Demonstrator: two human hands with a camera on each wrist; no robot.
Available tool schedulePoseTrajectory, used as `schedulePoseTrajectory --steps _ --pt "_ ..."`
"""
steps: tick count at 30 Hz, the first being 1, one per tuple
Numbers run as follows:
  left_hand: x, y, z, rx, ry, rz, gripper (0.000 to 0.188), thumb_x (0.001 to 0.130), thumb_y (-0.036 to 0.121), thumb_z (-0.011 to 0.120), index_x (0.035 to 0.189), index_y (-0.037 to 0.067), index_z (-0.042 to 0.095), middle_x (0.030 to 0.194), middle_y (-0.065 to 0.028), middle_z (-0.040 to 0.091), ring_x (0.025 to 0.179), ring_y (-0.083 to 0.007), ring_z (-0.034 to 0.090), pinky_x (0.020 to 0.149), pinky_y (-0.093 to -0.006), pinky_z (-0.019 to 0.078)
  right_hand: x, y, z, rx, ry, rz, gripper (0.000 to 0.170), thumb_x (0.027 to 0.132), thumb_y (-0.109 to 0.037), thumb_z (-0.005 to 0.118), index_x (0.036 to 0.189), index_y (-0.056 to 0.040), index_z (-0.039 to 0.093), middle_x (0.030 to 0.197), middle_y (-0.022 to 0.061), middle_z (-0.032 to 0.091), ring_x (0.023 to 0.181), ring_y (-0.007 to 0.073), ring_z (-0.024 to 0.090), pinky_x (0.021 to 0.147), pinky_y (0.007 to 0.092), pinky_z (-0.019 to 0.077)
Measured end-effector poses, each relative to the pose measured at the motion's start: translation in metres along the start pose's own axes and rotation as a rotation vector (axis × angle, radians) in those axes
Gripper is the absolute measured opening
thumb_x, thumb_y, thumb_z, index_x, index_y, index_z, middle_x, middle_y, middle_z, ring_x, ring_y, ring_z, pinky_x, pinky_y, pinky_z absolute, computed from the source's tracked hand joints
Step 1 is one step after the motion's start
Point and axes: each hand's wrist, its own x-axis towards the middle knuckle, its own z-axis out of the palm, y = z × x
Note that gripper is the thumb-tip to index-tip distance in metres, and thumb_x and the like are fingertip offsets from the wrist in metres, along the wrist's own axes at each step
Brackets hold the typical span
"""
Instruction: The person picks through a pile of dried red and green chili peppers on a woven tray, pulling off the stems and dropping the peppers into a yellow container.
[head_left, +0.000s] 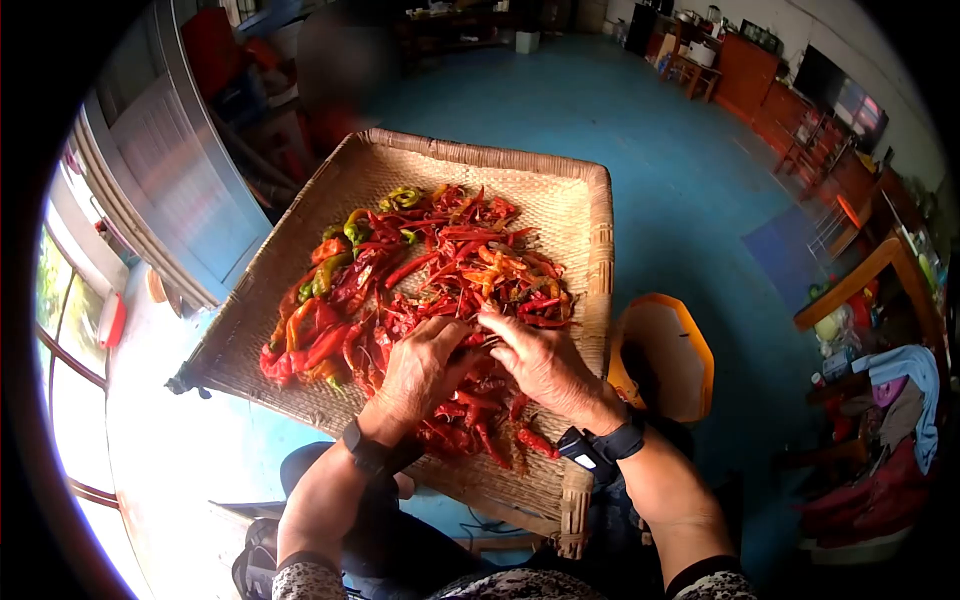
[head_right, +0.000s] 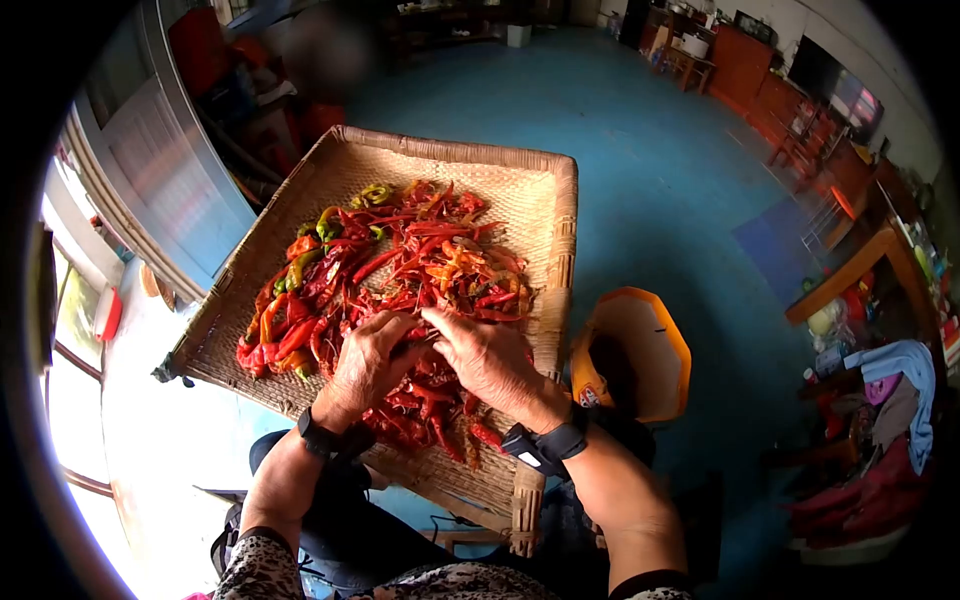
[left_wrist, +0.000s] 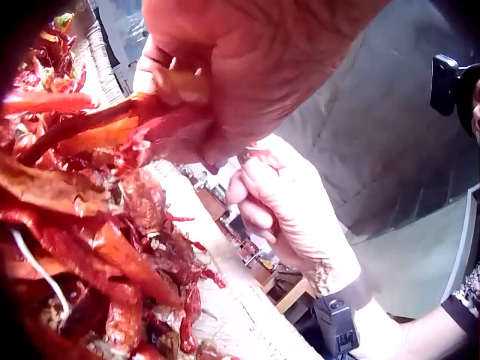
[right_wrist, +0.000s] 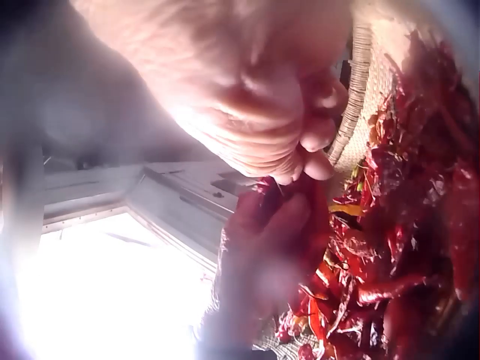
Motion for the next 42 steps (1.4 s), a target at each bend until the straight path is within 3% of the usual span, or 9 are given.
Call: schedulePoseTrajectory --steps 10,15,18,23,24,28,32,37,42 --pt "0.003 -0.010 -0.017 0.043 0.005 -0.129 0.024 0.082 0.019 0.069 0.091 0.000 0.057 0.078 -0.0156 0.056 0.071 -0.0350 0.059 0.061 -0.0405 0.0478 0.012 0.025 -0.050 -0.037 0.223 0.240 0.013 0.094 -0.017 0.052 0.096 -0.0044 0.056 0.072 0.0160 0.064 0.066 0.0314 0.066 0.057 0.0381 0.0492" --pt "0.006 -0.004 -0.024 -0.002 0.045 -0.135 0.025 0.084 0.020 0.068 0.083 0.000 0.053 0.075 -0.0157 0.054 0.068 -0.0353 0.057 0.059 -0.0412 0.0456 -0.001 0.053 -0.097 -0.772 0.193 0.516 0.012 0.091 -0.015 0.054 0.096 -0.0040 0.058 0.077 0.0201 0.062 0.070 0.0356 0.062 0.061 0.0453 0.0489" --pt "0.009 -0.003 -0.016 0.002 0.077 -0.131 0.022 0.081 0.019 0.070 0.084 0.002 0.056 0.079 -0.0159 0.058 0.071 -0.0352 0.061 0.060 -0.0415 0.0485 -0.014 0.069 -0.097 -0.889 0.332 0.218 0.014 0.087 -0.014 0.060 0.098 -0.0053 0.060 0.086 0.0216 0.062 0.077 0.0359 0.061 0.066 0.0447 0.0487" --pt "0.015 -0.001 0.008 -0.076 0.013 -0.138 0.026 0.080 0.021 0.070 0.090 0.000 0.057 0.080 -0.0174 0.059 0.071 -0.0364 0.060 0.060 -0.0424 0.0471 -0.008 0.032 -0.032 0.446 -0.071 0.397 0.035 0.085 -0.018 0.068 0.114 -0.0021 0.058 0.082 0.0095 0.064 0.070 0.0167 0.062 0.062 0.0323 0.0518" --pt "0.016 -0.001 0.011 -0.047 -0.030 -0.141 0.026 0.080 0.020 0.070 0.091 0.000 0.058 0.080 -0.0175 0.059 0.071 -0.0365 0.060 0.060 -0.0425 0.0468 -0.011 0.032 -0.011 0.364 -0.029 0.210 0.029 0.085 -0.019 0.067 0.105 -0.0006 0.059 0.075 0.0125 0.062 0.066 0.0184 0.061 0.056 0.0334 0.0490" --pt "0.013 0.006 0.022 -0.110 -0.054 -0.114 0.024 0.076 0.013 0.069 0.092 -0.001 0.059 0.079 -0.0168 0.060 0.068 -0.0335 0.061 0.059 -0.0417 0.0465 0.004 0.011 -0.001 0.245 -0.020 0.216 0.021 0.084 -0.016 0.066 0.081 0.0004 0.052 0.061 0.0146 0.053 0.057 0.0227 0.057 0.051 0.0380 0.0416" --pt "0.012 0.000 0.025 -0.220 -0.092 -0.192 0.019 0.076 0.010 0.067 0.093 0.002 0.062 0.076 -0.0133 0.059 0.061 -0.0294 0.059 0.056 -0.0380 0.0453 0.008 0.005 0.003 0.196 0.079 0.124 0.018 0.079 -0.012 0.068 0.088 -0.0003 0.057 0.078 0.0143 0.057 0.072 0.0324 0.059 0.064 0.0415 0.0468" --pt "0.010 0.011 0.022 -0.181 -0.059 -0.058 0.021 0.079 0.011 0.066 0.099 0.005 0.064 0.080 -0.0133 0.061 0.062 -0.0277 0.060 0.057 -0.0375 0.0463 0.004 0.005 0.000 0.161 -0.057 0.112 0.011 0.081 -0.006 0.063 0.090 -0.0063 0.057 0.085 0.0100 0.054 0.078 0.0293 0.058 0.068 0.0402 0.0466" --pt "0.005 0.009 0.015 -0.066 -0.054 -0.046 0.017 0.080 0.013 0.069 0.092 0.003 0.063 0.084 -0.0131 0.062 0.060 -0.0297 0.060 0.057 -0.0370 0.0474 0.011 0.013 -0.011 0.236 0.123 0.104 0.006 0.083 0.000 0.057 0.081 -0.0035 0.054 0.075 0.0102 0.055 0.067 0.0227 0.058 0.060 0.0347 0.0481"
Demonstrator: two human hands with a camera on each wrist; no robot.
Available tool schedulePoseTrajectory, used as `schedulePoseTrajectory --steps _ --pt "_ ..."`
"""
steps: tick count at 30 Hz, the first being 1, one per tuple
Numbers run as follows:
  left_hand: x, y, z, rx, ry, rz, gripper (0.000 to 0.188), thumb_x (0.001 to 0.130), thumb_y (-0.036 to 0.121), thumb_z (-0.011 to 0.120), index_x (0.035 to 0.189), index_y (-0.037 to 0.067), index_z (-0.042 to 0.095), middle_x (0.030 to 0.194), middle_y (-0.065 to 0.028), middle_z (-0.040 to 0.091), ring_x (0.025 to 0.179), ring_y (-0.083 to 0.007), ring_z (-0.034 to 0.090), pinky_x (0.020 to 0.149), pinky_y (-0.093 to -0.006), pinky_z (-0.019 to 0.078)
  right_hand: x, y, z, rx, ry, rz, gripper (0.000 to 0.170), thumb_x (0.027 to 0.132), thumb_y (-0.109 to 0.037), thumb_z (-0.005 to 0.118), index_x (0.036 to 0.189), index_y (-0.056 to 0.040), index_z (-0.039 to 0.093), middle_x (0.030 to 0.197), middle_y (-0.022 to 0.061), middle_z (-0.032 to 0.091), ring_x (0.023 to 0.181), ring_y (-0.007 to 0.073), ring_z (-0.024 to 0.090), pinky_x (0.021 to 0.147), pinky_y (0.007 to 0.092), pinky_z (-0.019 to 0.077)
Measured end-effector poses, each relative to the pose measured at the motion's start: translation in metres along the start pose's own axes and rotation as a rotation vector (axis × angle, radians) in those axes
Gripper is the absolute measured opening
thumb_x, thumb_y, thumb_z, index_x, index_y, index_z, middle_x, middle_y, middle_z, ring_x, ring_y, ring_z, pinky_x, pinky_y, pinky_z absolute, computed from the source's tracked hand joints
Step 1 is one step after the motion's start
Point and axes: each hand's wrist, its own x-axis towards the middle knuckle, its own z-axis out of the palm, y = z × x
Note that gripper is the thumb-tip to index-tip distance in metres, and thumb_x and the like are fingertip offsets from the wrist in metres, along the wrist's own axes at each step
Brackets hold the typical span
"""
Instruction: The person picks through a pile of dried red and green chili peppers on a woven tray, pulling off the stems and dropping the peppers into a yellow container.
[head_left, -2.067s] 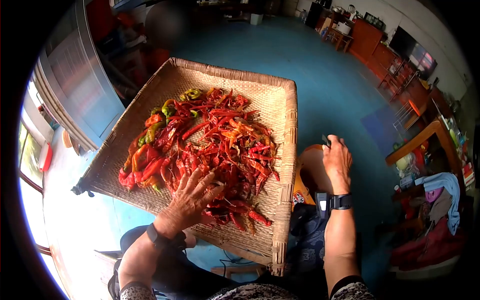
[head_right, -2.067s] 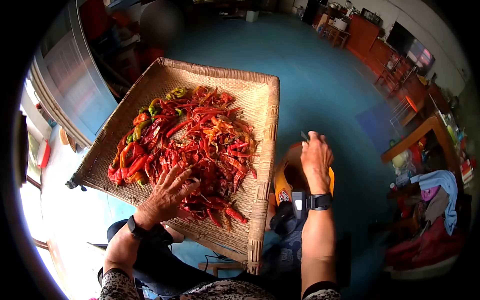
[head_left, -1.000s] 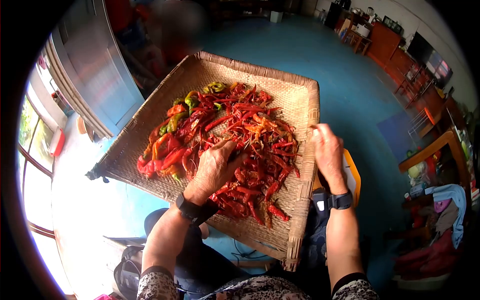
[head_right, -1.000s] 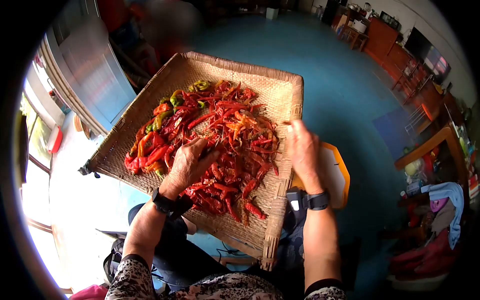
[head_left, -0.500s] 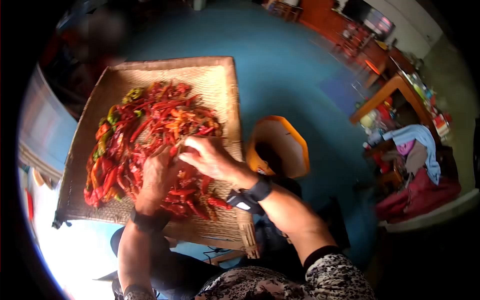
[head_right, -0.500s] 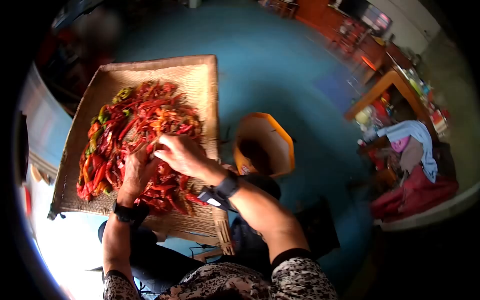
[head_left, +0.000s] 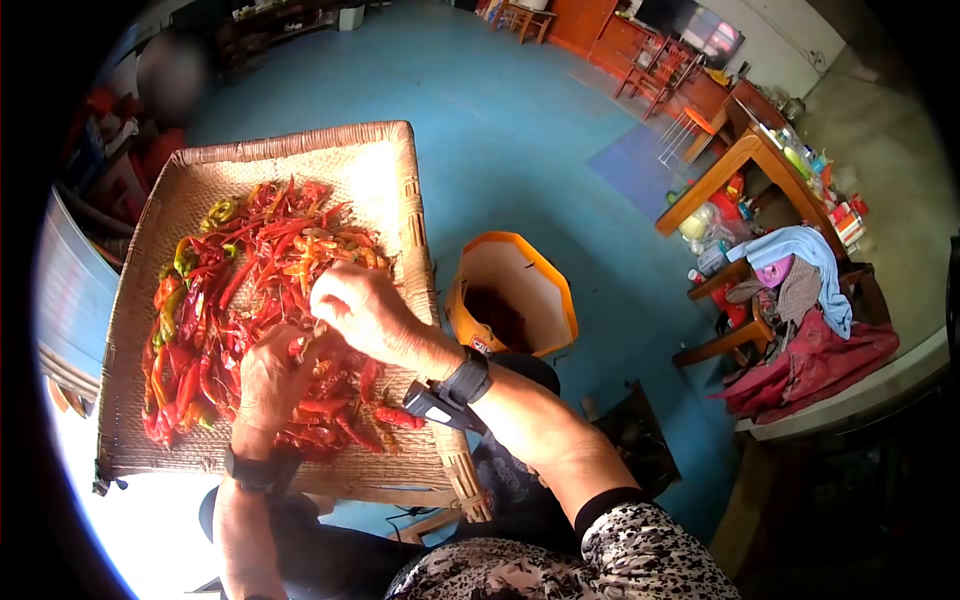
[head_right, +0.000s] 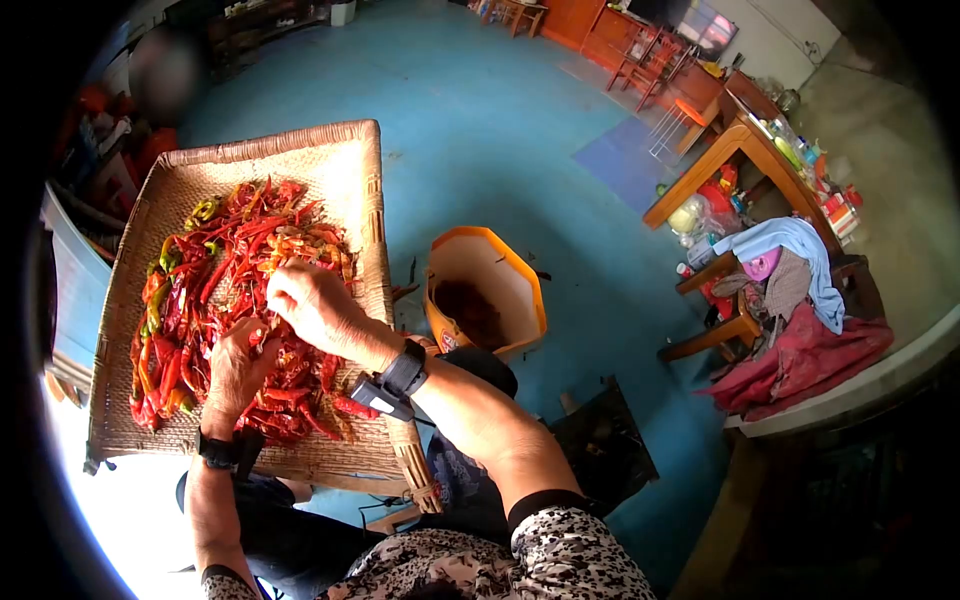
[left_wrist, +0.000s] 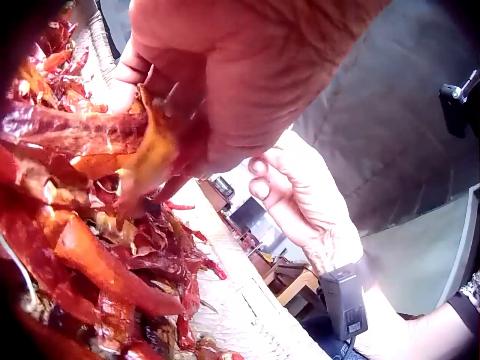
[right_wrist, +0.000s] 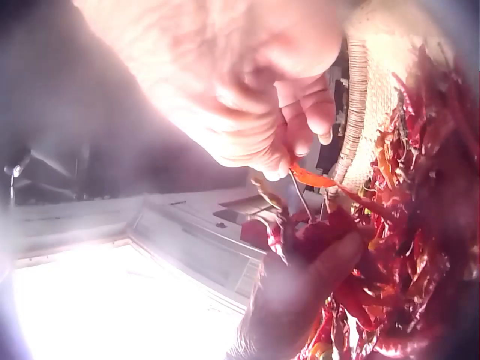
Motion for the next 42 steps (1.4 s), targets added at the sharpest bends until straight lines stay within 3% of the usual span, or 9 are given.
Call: schedulePoseTrajectory --steps 6,12,16,21,24,34,38,39,42 --pt "-0.006 -0.006 -0.004 0.111 -0.064 -0.067 0.015 0.075 0.012 0.068 0.087 0.005 0.062 0.087 -0.0108 0.063 0.079 -0.0325 0.062 0.064 -0.0404 0.0493 0.009 0.018 -0.042 0.068 0.461 -0.077 0.015 0.080 0.010 0.056 0.080 -0.0045 0.051 0.070 0.0036 0.056 0.061 0.0100 0.053 0.051 0.0238 0.0442" --pt "-0.004 -0.007 -0.004 0.187 -0.060 -0.105 0.014 0.077 0.013 0.067 0.087 0.006 0.061 0.087 -0.0112 0.063 0.079 -0.0347 0.061 0.064 -0.0421 0.0493 -0.003 0.041 -0.114 -0.251 0.733 0.019 0.010 0.083 0.002 0.058 0.082 -0.0050 0.052 0.071 0.0056 0.056 0.059 0.0175 0.052 0.055 0.0322 0.0442" --pt "-0.002 -0.010 -0.003 0.172 -0.037 -0.147 0.014 0.080 0.015 0.065 0.090 0.006 0.060 0.084 -0.0141 0.063 0.077 -0.0366 0.061 0.063 -0.0444 0.0490 -0.025 0.029 -0.125 -1.016 0.397 0.239 0.018 0.079 -0.001 0.065 0.094 -0.0023 0.056 0.086 0.0175 0.057 0.076 0.0341 0.055 0.067 0.0397 0.0472" --pt "0.002 -0.004 0.003 0.140 -0.077 -0.145 0.017 0.081 0.016 0.065 0.094 0.007 0.061 0.085 -0.0157 0.064 0.077 -0.0374 0.063 0.063 -0.0451 0.0505 -0.014 0.003 -0.058 -0.261 -0.002 0.017 0.023 0.083 -0.018 0.068 0.097 -0.0042 0.057 0.082 0.0116 0.056 0.067 0.0254 0.057 0.061 0.0377 0.0494" --pt "0.003 0.001 0.004 0.079 -0.070 -0.133 0.020 0.078 0.014 0.065 0.097 0.008 0.062 0.086 -0.0156 0.064 0.076 -0.0373 0.063 0.064 -0.0449 0.0506 -0.020 -0.004 -0.020 -0.372 -0.426 0.137 0.024 0.085 -0.021 0.067 0.094 -0.0025 0.055 0.084 0.0101 0.056 0.066 0.0198 0.056 0.058 0.0340 0.0508" --pt "-0.006 -0.009 -0.011 0.165 -0.037 -0.111 0.020 0.079 0.011 0.064 0.097 0.004 0.059 0.078 -0.0174 0.062 0.072 -0.0367 0.062 0.061 -0.0424 0.0483 -0.017 0.009 -0.004 -0.495 -0.276 -0.112 0.008 0.085 -0.008 0.057 0.080 -0.0029 0.054 0.063 0.0082 0.055 0.053 0.0179 0.054 0.046 0.0330 0.0456" --pt "-0.010 -0.022 -0.012 0.195 -0.015 -0.122 0.017 0.080 0.011 0.065 0.094 0.003 0.060 0.081 -0.0174 0.063 0.075 -0.0363 0.063 0.062 -0.0416 0.0496 -0.018 0.015 -0.032 0.464 -0.210 0.619 0.012 0.088 0.001 0.054 0.080 -0.0084 0.051 0.063 -0.0030 0.041 0.049 0.0079 0.038 0.039 0.0226 0.0376" --pt "-0.011 -0.022 -0.012 0.166 0.032 -0.109 0.010 0.082 0.013 0.063 0.089 0.007 0.060 0.081 -0.0142 0.063 0.073 -0.0366 0.062 0.059 -0.0443 0.0490 -0.015 0.007 -0.038 -0.241 -0.136 0.131 0.012 0.090 -0.004 0.054 0.080 -0.0093 0.051 0.060 -0.0032 0.041 0.048 0.0068 0.038 0.039 0.0233 0.0372" --pt "-0.012 -0.022 -0.014 0.156 0.049 -0.106 0.010 0.082 0.013 0.063 0.089 0.006 0.059 0.081 -0.0149 0.063 0.073 -0.0370 0.062 0.060 -0.0443 0.0488 -0.015 0.014 -0.065 -0.433 0.032 0.283 0.012 0.091 -0.008 0.055 0.081 -0.0073 0.050 0.061 0.0028 0.051 0.049 0.0121 0.046 0.044 0.0295 0.0396"
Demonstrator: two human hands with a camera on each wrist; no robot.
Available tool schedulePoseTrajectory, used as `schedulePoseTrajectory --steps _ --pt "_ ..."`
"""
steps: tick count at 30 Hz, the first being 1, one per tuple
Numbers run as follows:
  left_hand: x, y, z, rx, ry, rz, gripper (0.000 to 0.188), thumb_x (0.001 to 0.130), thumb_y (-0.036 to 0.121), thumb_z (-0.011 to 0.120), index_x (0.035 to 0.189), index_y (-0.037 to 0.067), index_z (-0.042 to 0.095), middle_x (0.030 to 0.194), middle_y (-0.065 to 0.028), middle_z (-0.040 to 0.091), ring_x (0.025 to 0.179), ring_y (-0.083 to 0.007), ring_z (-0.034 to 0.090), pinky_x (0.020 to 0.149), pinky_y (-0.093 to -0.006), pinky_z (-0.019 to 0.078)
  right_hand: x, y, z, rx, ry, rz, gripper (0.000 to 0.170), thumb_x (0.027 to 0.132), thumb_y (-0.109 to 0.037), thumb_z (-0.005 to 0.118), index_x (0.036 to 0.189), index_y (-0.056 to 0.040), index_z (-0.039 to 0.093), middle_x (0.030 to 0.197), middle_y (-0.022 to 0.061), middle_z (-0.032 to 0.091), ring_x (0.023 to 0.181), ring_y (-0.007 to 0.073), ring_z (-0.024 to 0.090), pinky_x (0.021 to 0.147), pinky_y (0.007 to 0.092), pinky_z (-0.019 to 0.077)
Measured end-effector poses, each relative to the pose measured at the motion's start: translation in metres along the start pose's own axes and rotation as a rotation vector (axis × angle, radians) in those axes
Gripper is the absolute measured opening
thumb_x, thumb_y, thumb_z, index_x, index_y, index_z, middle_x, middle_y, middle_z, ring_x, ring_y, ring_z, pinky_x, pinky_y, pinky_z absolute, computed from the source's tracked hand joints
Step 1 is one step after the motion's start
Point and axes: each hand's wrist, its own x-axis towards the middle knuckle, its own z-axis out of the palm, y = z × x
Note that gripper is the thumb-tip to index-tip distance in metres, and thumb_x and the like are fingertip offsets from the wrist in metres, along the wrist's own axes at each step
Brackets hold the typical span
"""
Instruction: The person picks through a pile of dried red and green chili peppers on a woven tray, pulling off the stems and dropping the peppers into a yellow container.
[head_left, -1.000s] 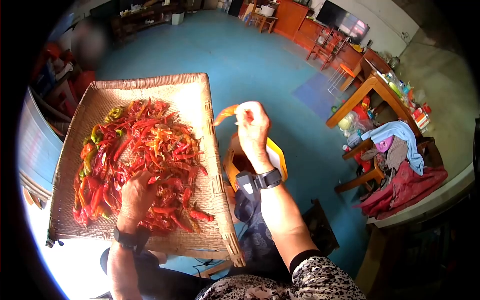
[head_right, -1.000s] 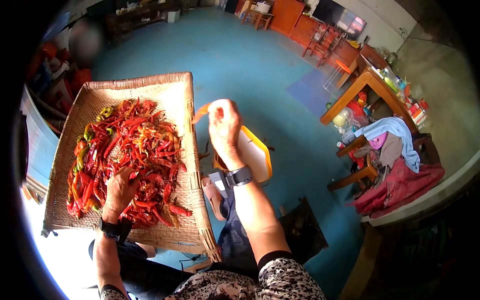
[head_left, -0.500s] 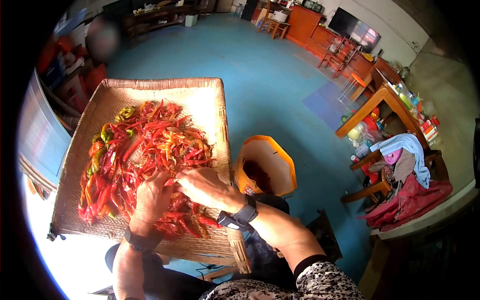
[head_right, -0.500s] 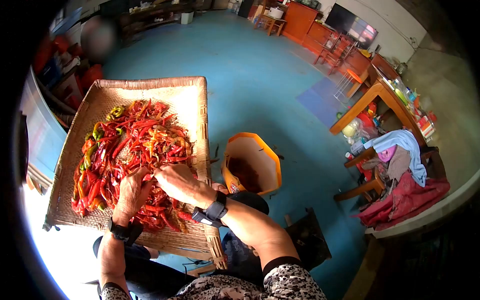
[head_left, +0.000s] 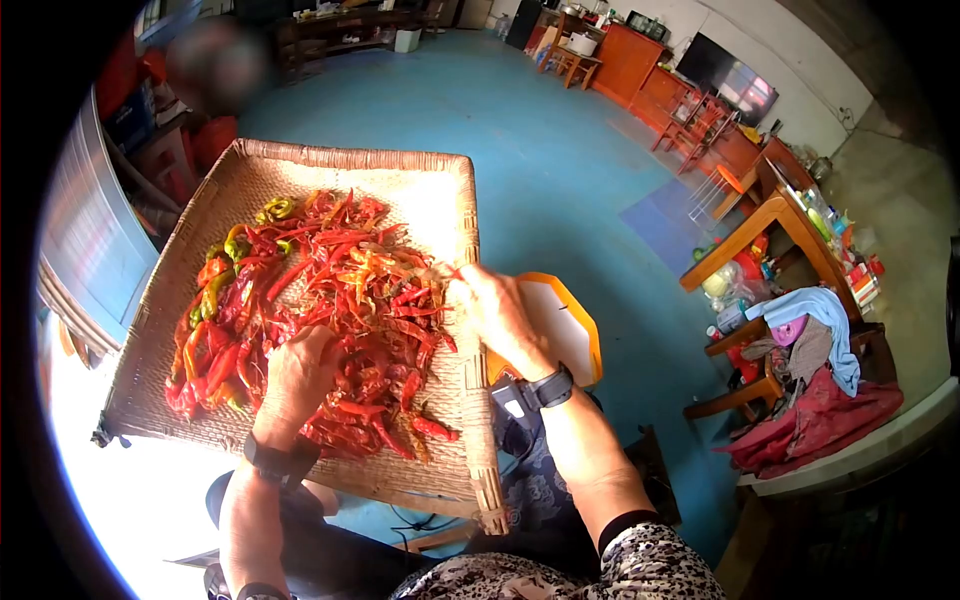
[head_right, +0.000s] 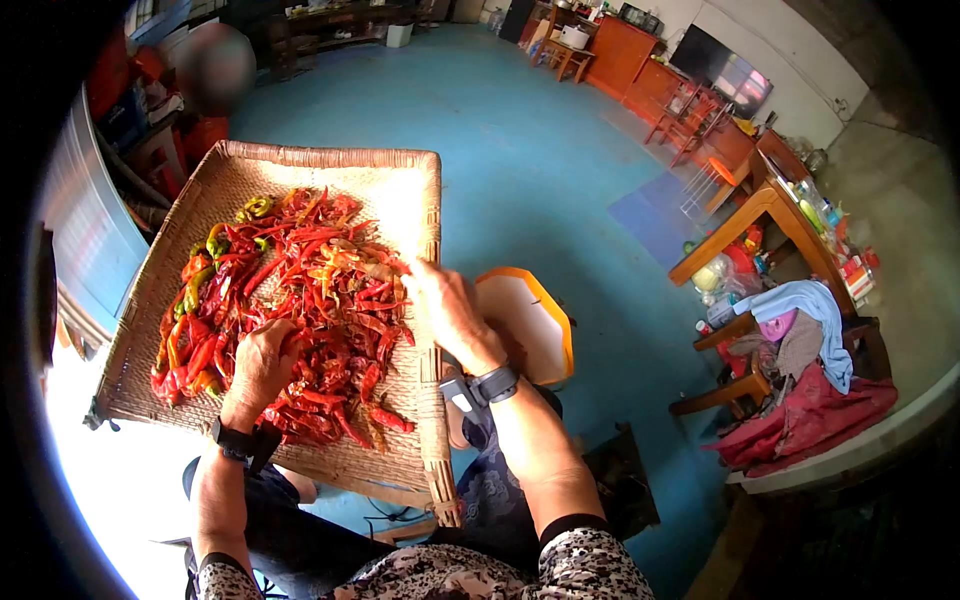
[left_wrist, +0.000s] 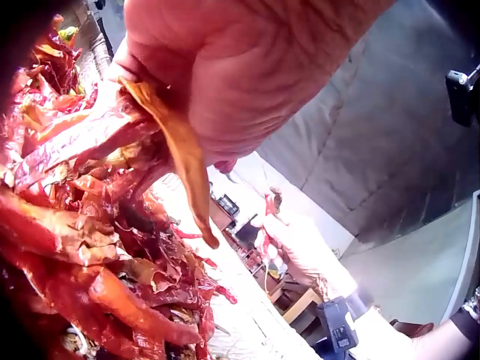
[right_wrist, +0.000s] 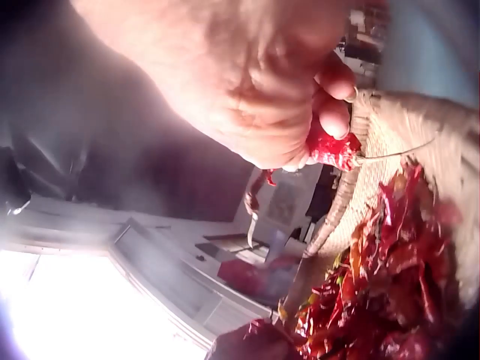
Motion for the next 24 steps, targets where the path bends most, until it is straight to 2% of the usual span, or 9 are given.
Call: schedulePoseTrajectory --steps 2,3,4,10,12,14,16,18,24 --pt "0.002 0.001 -0.001 -0.010 -0.002 0.008 0.011 0.082 0.013 0.063 0.089 0.006 0.059 0.080 -0.0154 0.063 0.073 -0.0372 0.062 0.060 -0.0444 0.0486 0.004 0.020 -0.010 -0.033 0.159 -0.021 0.010 0.093 -0.006 0.052 0.084 -0.0027 0.049 0.059 0.0062 0.055 0.051 0.0149 0.056 0.047 0.0296 0.0440" --pt "0.003 0.001 -0.001 -0.015 -0.001 0.003 0.011 0.082 0.013 0.063 0.089 0.006 0.059 0.080 -0.0155 0.063 0.073 -0.0370 0.062 0.059 -0.0443 0.0485 0.006 0.034 -0.015 -0.055 0.241 -0.017 0.009 0.093 -0.012 0.054 0.089 -0.0046 0.051 0.064 0.0144 0.057 0.053 0.0292 0.057 0.049 0.0412 0.0430" --pt "0.004 0.001 0.000 -0.021 0.000 -0.004 0.011 0.082 0.013 0.063 0.090 0.007 0.059 0.080 -0.0155 0.063 0.073 -0.0369 0.062 0.059 -0.0443 0.0485 0.007 0.029 -0.028 -0.072 0.264 0.062 0.011 0.094 -0.014 0.050 0.089 -0.0044 0.050 0.064 0.0143 0.059 0.058 0.0339 0.060 0.051 0.0427 0.0439" --pt "0.011 0.003 0.007 0.005 -0.013 -0.009 0.011 0.083 0.014 0.062 0.091 0.007 0.060 0.080 -0.0158 0.063 0.072 -0.0371 0.062 0.059 -0.0447 0.0486 0.007 0.058 -0.058 -0.110 0.321 0.300 0.015 0.095 -0.016 0.046 0.089 -0.0029 0.051 0.067 0.0161 0.062 0.065 0.0372 0.063 0.057 0.0456 0.0474" --pt "0.013 0.007 0.004 0.016 -0.033 -0.010 0.013 0.083 0.014 0.063 0.091 0.005 0.059 0.080 -0.0167 0.063 0.073 -0.0364 0.062 0.060 -0.0431 0.0484 0.004 0.090 -0.055 -0.311 0.396 0.264 0.020 0.097 -0.017 0.044 0.086 -0.0013 0.050 0.060 0.0105 0.058 0.054 0.0255 0.060 0.051 0.0382 0.0463" --pt "0.015 0.009 0.004 0.024 -0.054 -0.014 0.015 0.083 0.014 0.064 0.092 0.004 0.059 0.079 -0.0175 0.062 0.073 -0.0357 0.062 0.061 -0.0416 0.0483 -0.001 0.102 -0.060 -0.431 0.353 0.344 0.027 0.098 -0.024 0.040 0.089 -0.0014 0.053 0.061 0.0110 0.059 0.056 0.0278 0.061 0.054 0.0400 0.0484" --pt "0.016 0.008 0.005 0.000 -0.029 0.023 0.015 0.083 0.016 0.064 0.092 0.004 0.059 0.078 -0.0175 0.062 0.073 -0.0361 0.062 0.060 -0.0414 0.0481 -0.005 0.104 -0.069 -0.292 0.161 0.578 0.028 0.097 -0.029 0.042 0.101 -0.0047 0.057 0.084 0.0238 0.065 0.083 0.0442 0.062 0.069 0.0523 0.0488" --pt "0.016 0.004 0.009 0.042 -0.052 0.038 0.017 0.085 0.019 0.063 0.093 0.005 0.058 0.075 -0.0169 0.061 0.071 -0.0359 0.061 0.059 -0.0420 0.0473 -0.012 0.109 -0.070 -0.528 0.196 0.479 0.032 0.097 -0.030 0.040 0.102 -0.0052 0.059 0.088 0.0248 0.065 0.086 0.0452 0.062 0.074 0.0529 0.0493" --pt "0.017 0.007 0.012 -0.057 -0.068 0.070 0.016 0.085 0.011 0.062 0.098 0.004 0.059 0.080 -0.0151 0.061 0.073 -0.0364 0.061 0.062 -0.0425 0.0482 -0.009 0.099 -0.078 -0.585 0.122 0.590 0.029 0.096 -0.027 0.043 0.108 -0.0062 0.059 0.093 0.0244 0.065 0.089 0.0452 0.062 0.075 0.0530 0.0498"
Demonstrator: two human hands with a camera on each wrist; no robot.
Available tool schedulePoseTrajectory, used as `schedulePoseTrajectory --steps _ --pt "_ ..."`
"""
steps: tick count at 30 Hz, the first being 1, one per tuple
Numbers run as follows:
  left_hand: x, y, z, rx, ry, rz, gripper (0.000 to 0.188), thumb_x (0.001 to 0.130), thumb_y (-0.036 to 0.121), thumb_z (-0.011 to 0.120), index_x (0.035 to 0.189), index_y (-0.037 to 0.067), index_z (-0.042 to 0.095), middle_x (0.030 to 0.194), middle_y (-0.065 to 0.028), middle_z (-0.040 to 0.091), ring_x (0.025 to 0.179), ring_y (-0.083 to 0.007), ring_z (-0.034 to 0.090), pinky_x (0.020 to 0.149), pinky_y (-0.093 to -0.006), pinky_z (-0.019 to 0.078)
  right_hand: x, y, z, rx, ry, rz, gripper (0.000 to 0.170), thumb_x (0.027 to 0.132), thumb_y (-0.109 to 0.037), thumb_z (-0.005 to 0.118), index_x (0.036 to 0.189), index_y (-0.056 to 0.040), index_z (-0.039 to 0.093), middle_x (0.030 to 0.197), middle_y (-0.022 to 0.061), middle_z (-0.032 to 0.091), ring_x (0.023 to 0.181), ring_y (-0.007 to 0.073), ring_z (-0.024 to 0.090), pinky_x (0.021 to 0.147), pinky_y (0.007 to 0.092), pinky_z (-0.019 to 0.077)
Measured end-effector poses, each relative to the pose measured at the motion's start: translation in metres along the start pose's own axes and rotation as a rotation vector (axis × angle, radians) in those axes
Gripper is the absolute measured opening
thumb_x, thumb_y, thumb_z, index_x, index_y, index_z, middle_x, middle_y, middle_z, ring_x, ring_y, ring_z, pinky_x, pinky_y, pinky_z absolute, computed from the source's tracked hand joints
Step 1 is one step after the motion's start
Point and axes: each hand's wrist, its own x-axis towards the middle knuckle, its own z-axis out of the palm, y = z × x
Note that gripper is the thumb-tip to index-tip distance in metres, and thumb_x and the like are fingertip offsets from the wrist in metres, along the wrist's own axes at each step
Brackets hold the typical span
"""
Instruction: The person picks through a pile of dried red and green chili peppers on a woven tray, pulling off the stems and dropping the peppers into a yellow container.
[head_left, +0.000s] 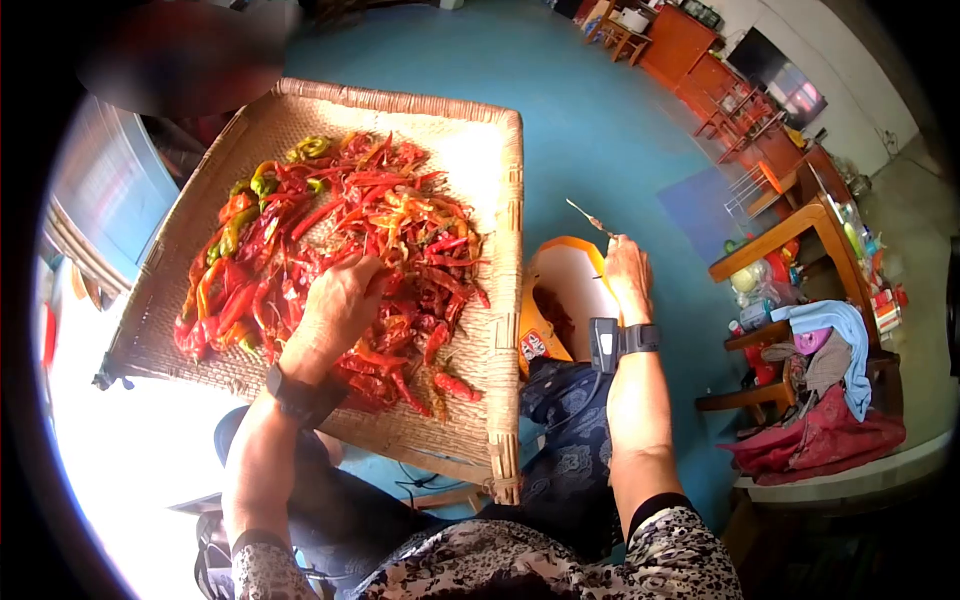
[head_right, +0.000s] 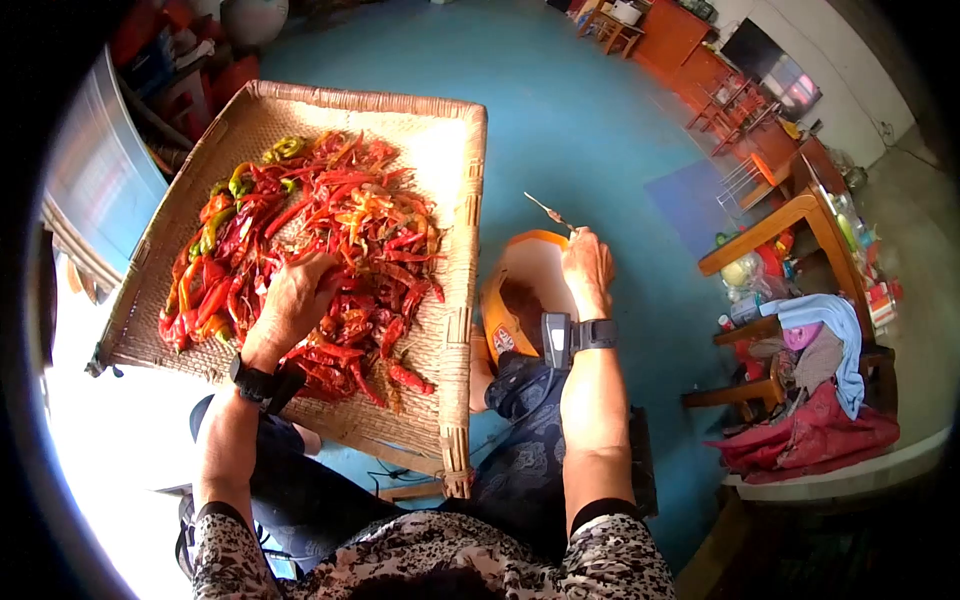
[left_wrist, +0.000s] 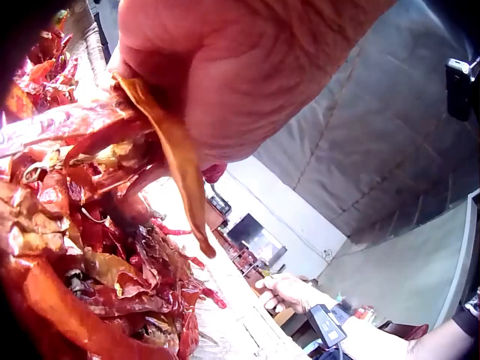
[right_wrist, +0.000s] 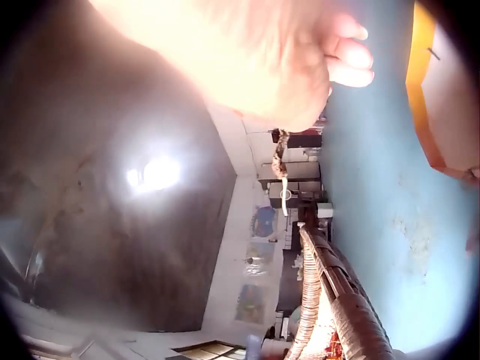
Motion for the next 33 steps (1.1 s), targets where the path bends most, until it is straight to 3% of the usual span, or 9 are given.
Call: schedulePoseTrajectory --steps 3,7,9,11,13,21,24,30,33 --pt "0.003 -0.001 -0.005 -0.165 0.129 0.061 0.014 0.086 0.011 0.062 0.097 0.002 0.060 0.077 -0.0179 0.061 0.067 -0.0345 0.059 0.060 -0.0408 0.0457 -0.004 -0.005 -0.005 -0.196 -0.060 0.068 0.030 0.089 -0.019 0.057 0.116 -0.0059 0.056 0.099 0.0209 0.066 0.095 0.0386 0.064 0.078 0.0487 0.0516" --pt "0.005 0.009 -0.018 -0.315 0.108 -0.051 0.011 0.088 0.011 0.061 0.095 0.003 0.060 0.071 -0.0123 0.060 0.063 -0.0226 0.058 0.058 -0.0347 0.0445 -0.013 -0.025 0.008 -0.176 0.259 -0.327 0.033 0.086 -0.007 0.058 0.119 -0.0065 0.056 0.095 0.0156 0.066 0.084 0.0358 0.064 0.075 0.0453 0.0524" --pt "0.004 0.009 -0.017 -0.540 0.007 -0.174 0.011 0.091 0.014 0.061 0.095 0.004 0.061 0.072 -0.0032 0.060 0.065 -0.0115 0.055 0.058 -0.0288 0.0448 -0.025 -0.061 0.004 0.464 0.213 -0.585 0.029 0.086 -0.007 0.060 0.115 -0.0051 0.059 0.085 0.0129 0.065 0.075 0.0274 0.064 0.069 0.0373 0.0521" --pt "0.005 0.008 -0.011 -0.560 0.033 -0.100 0.013 0.092 0.016 0.061 0.097 0.004 0.061 0.074 -0.0016 0.058 0.066 -0.0101 0.053 0.057 -0.0282 0.0444 -0.044 -0.097 0.013 0.870 -0.168 -0.631 0.029 0.086 -0.012 0.064 0.114 -0.0021 0.061 0.078 0.0050 0.064 0.073 0.0087 0.058 0.067 0.0248 0.0483" --pt "0.005 0.009 -0.011 -0.468 -0.019 -0.122 0.014 0.093 0.016 0.060 0.097 0.003 0.062 0.071 -0.0038 0.059 0.059 -0.0111 0.056 0.051 -0.0277 0.0460 -0.073 -0.134 0.013 1.077 -0.476 -0.616 0.032 0.086 -0.016 0.067 0.113 -0.0013 0.062 0.083 0.0054 0.066 0.074 0.0067 0.059 0.067 0.0238 0.0495" --pt "0.000 0.014 -0.014 -0.503 0.090 -0.074 0.016 0.087 0.012 0.064 0.099 0.001 0.063 0.078 -0.0117 0.059 0.063 -0.0192 0.060 0.056 -0.0330 0.0480 -0.109 -0.181 0.036 0.902 -0.213 -0.846 0.028 0.082 -0.007 0.063 0.107 0.0027 0.056 0.093 0.0217 0.065 0.083 0.0330 0.066 0.066 0.0399 0.0508" --pt "-0.002 0.015 -0.020 -0.466 0.065 -0.051 0.017 0.086 0.010 0.064 0.102 0.002 0.064 0.081 -0.0125 0.060 0.073 -0.0223 0.062 0.064 -0.0337 0.0489 -0.109 -0.185 0.024 0.870 -0.383 -0.748 0.021 0.082 -0.007 0.062 0.101 0.0012 0.058 0.079 0.0198 0.065 0.072 0.0330 0.066 0.062 0.0386 0.0487" --pt "-0.003 0.011 -0.019 -0.427 0.171 -0.069 0.020 0.084 -0.001 0.060 0.103 0.002 0.063 0.089 -0.0162 0.064 0.076 -0.0269 0.064 0.067 -0.0348 0.0502 -0.069 -0.144 0.014 0.695 0.060 -0.697 0.008 0.088 -0.008 0.059 0.084 -0.0016 0.059 0.075 0.0117 0.066 0.063 0.0197 0.064 0.052 0.0321 0.0496" --pt "-0.003 0.010 -0.021 -0.430 0.147 -0.122 0.021 0.084 -0.003 0.059 0.104 0.001 0.063 0.086 -0.0165 0.065 0.074 -0.0259 0.065 0.066 -0.0346 0.0502 -0.044 -0.104 -0.001 0.366 0.192 -0.534 0.008 0.086 -0.009 0.061 0.086 -0.0016 0.059 0.078 0.0144 0.066 0.068 0.0293 0.066 0.058 0.0382 0.0516"
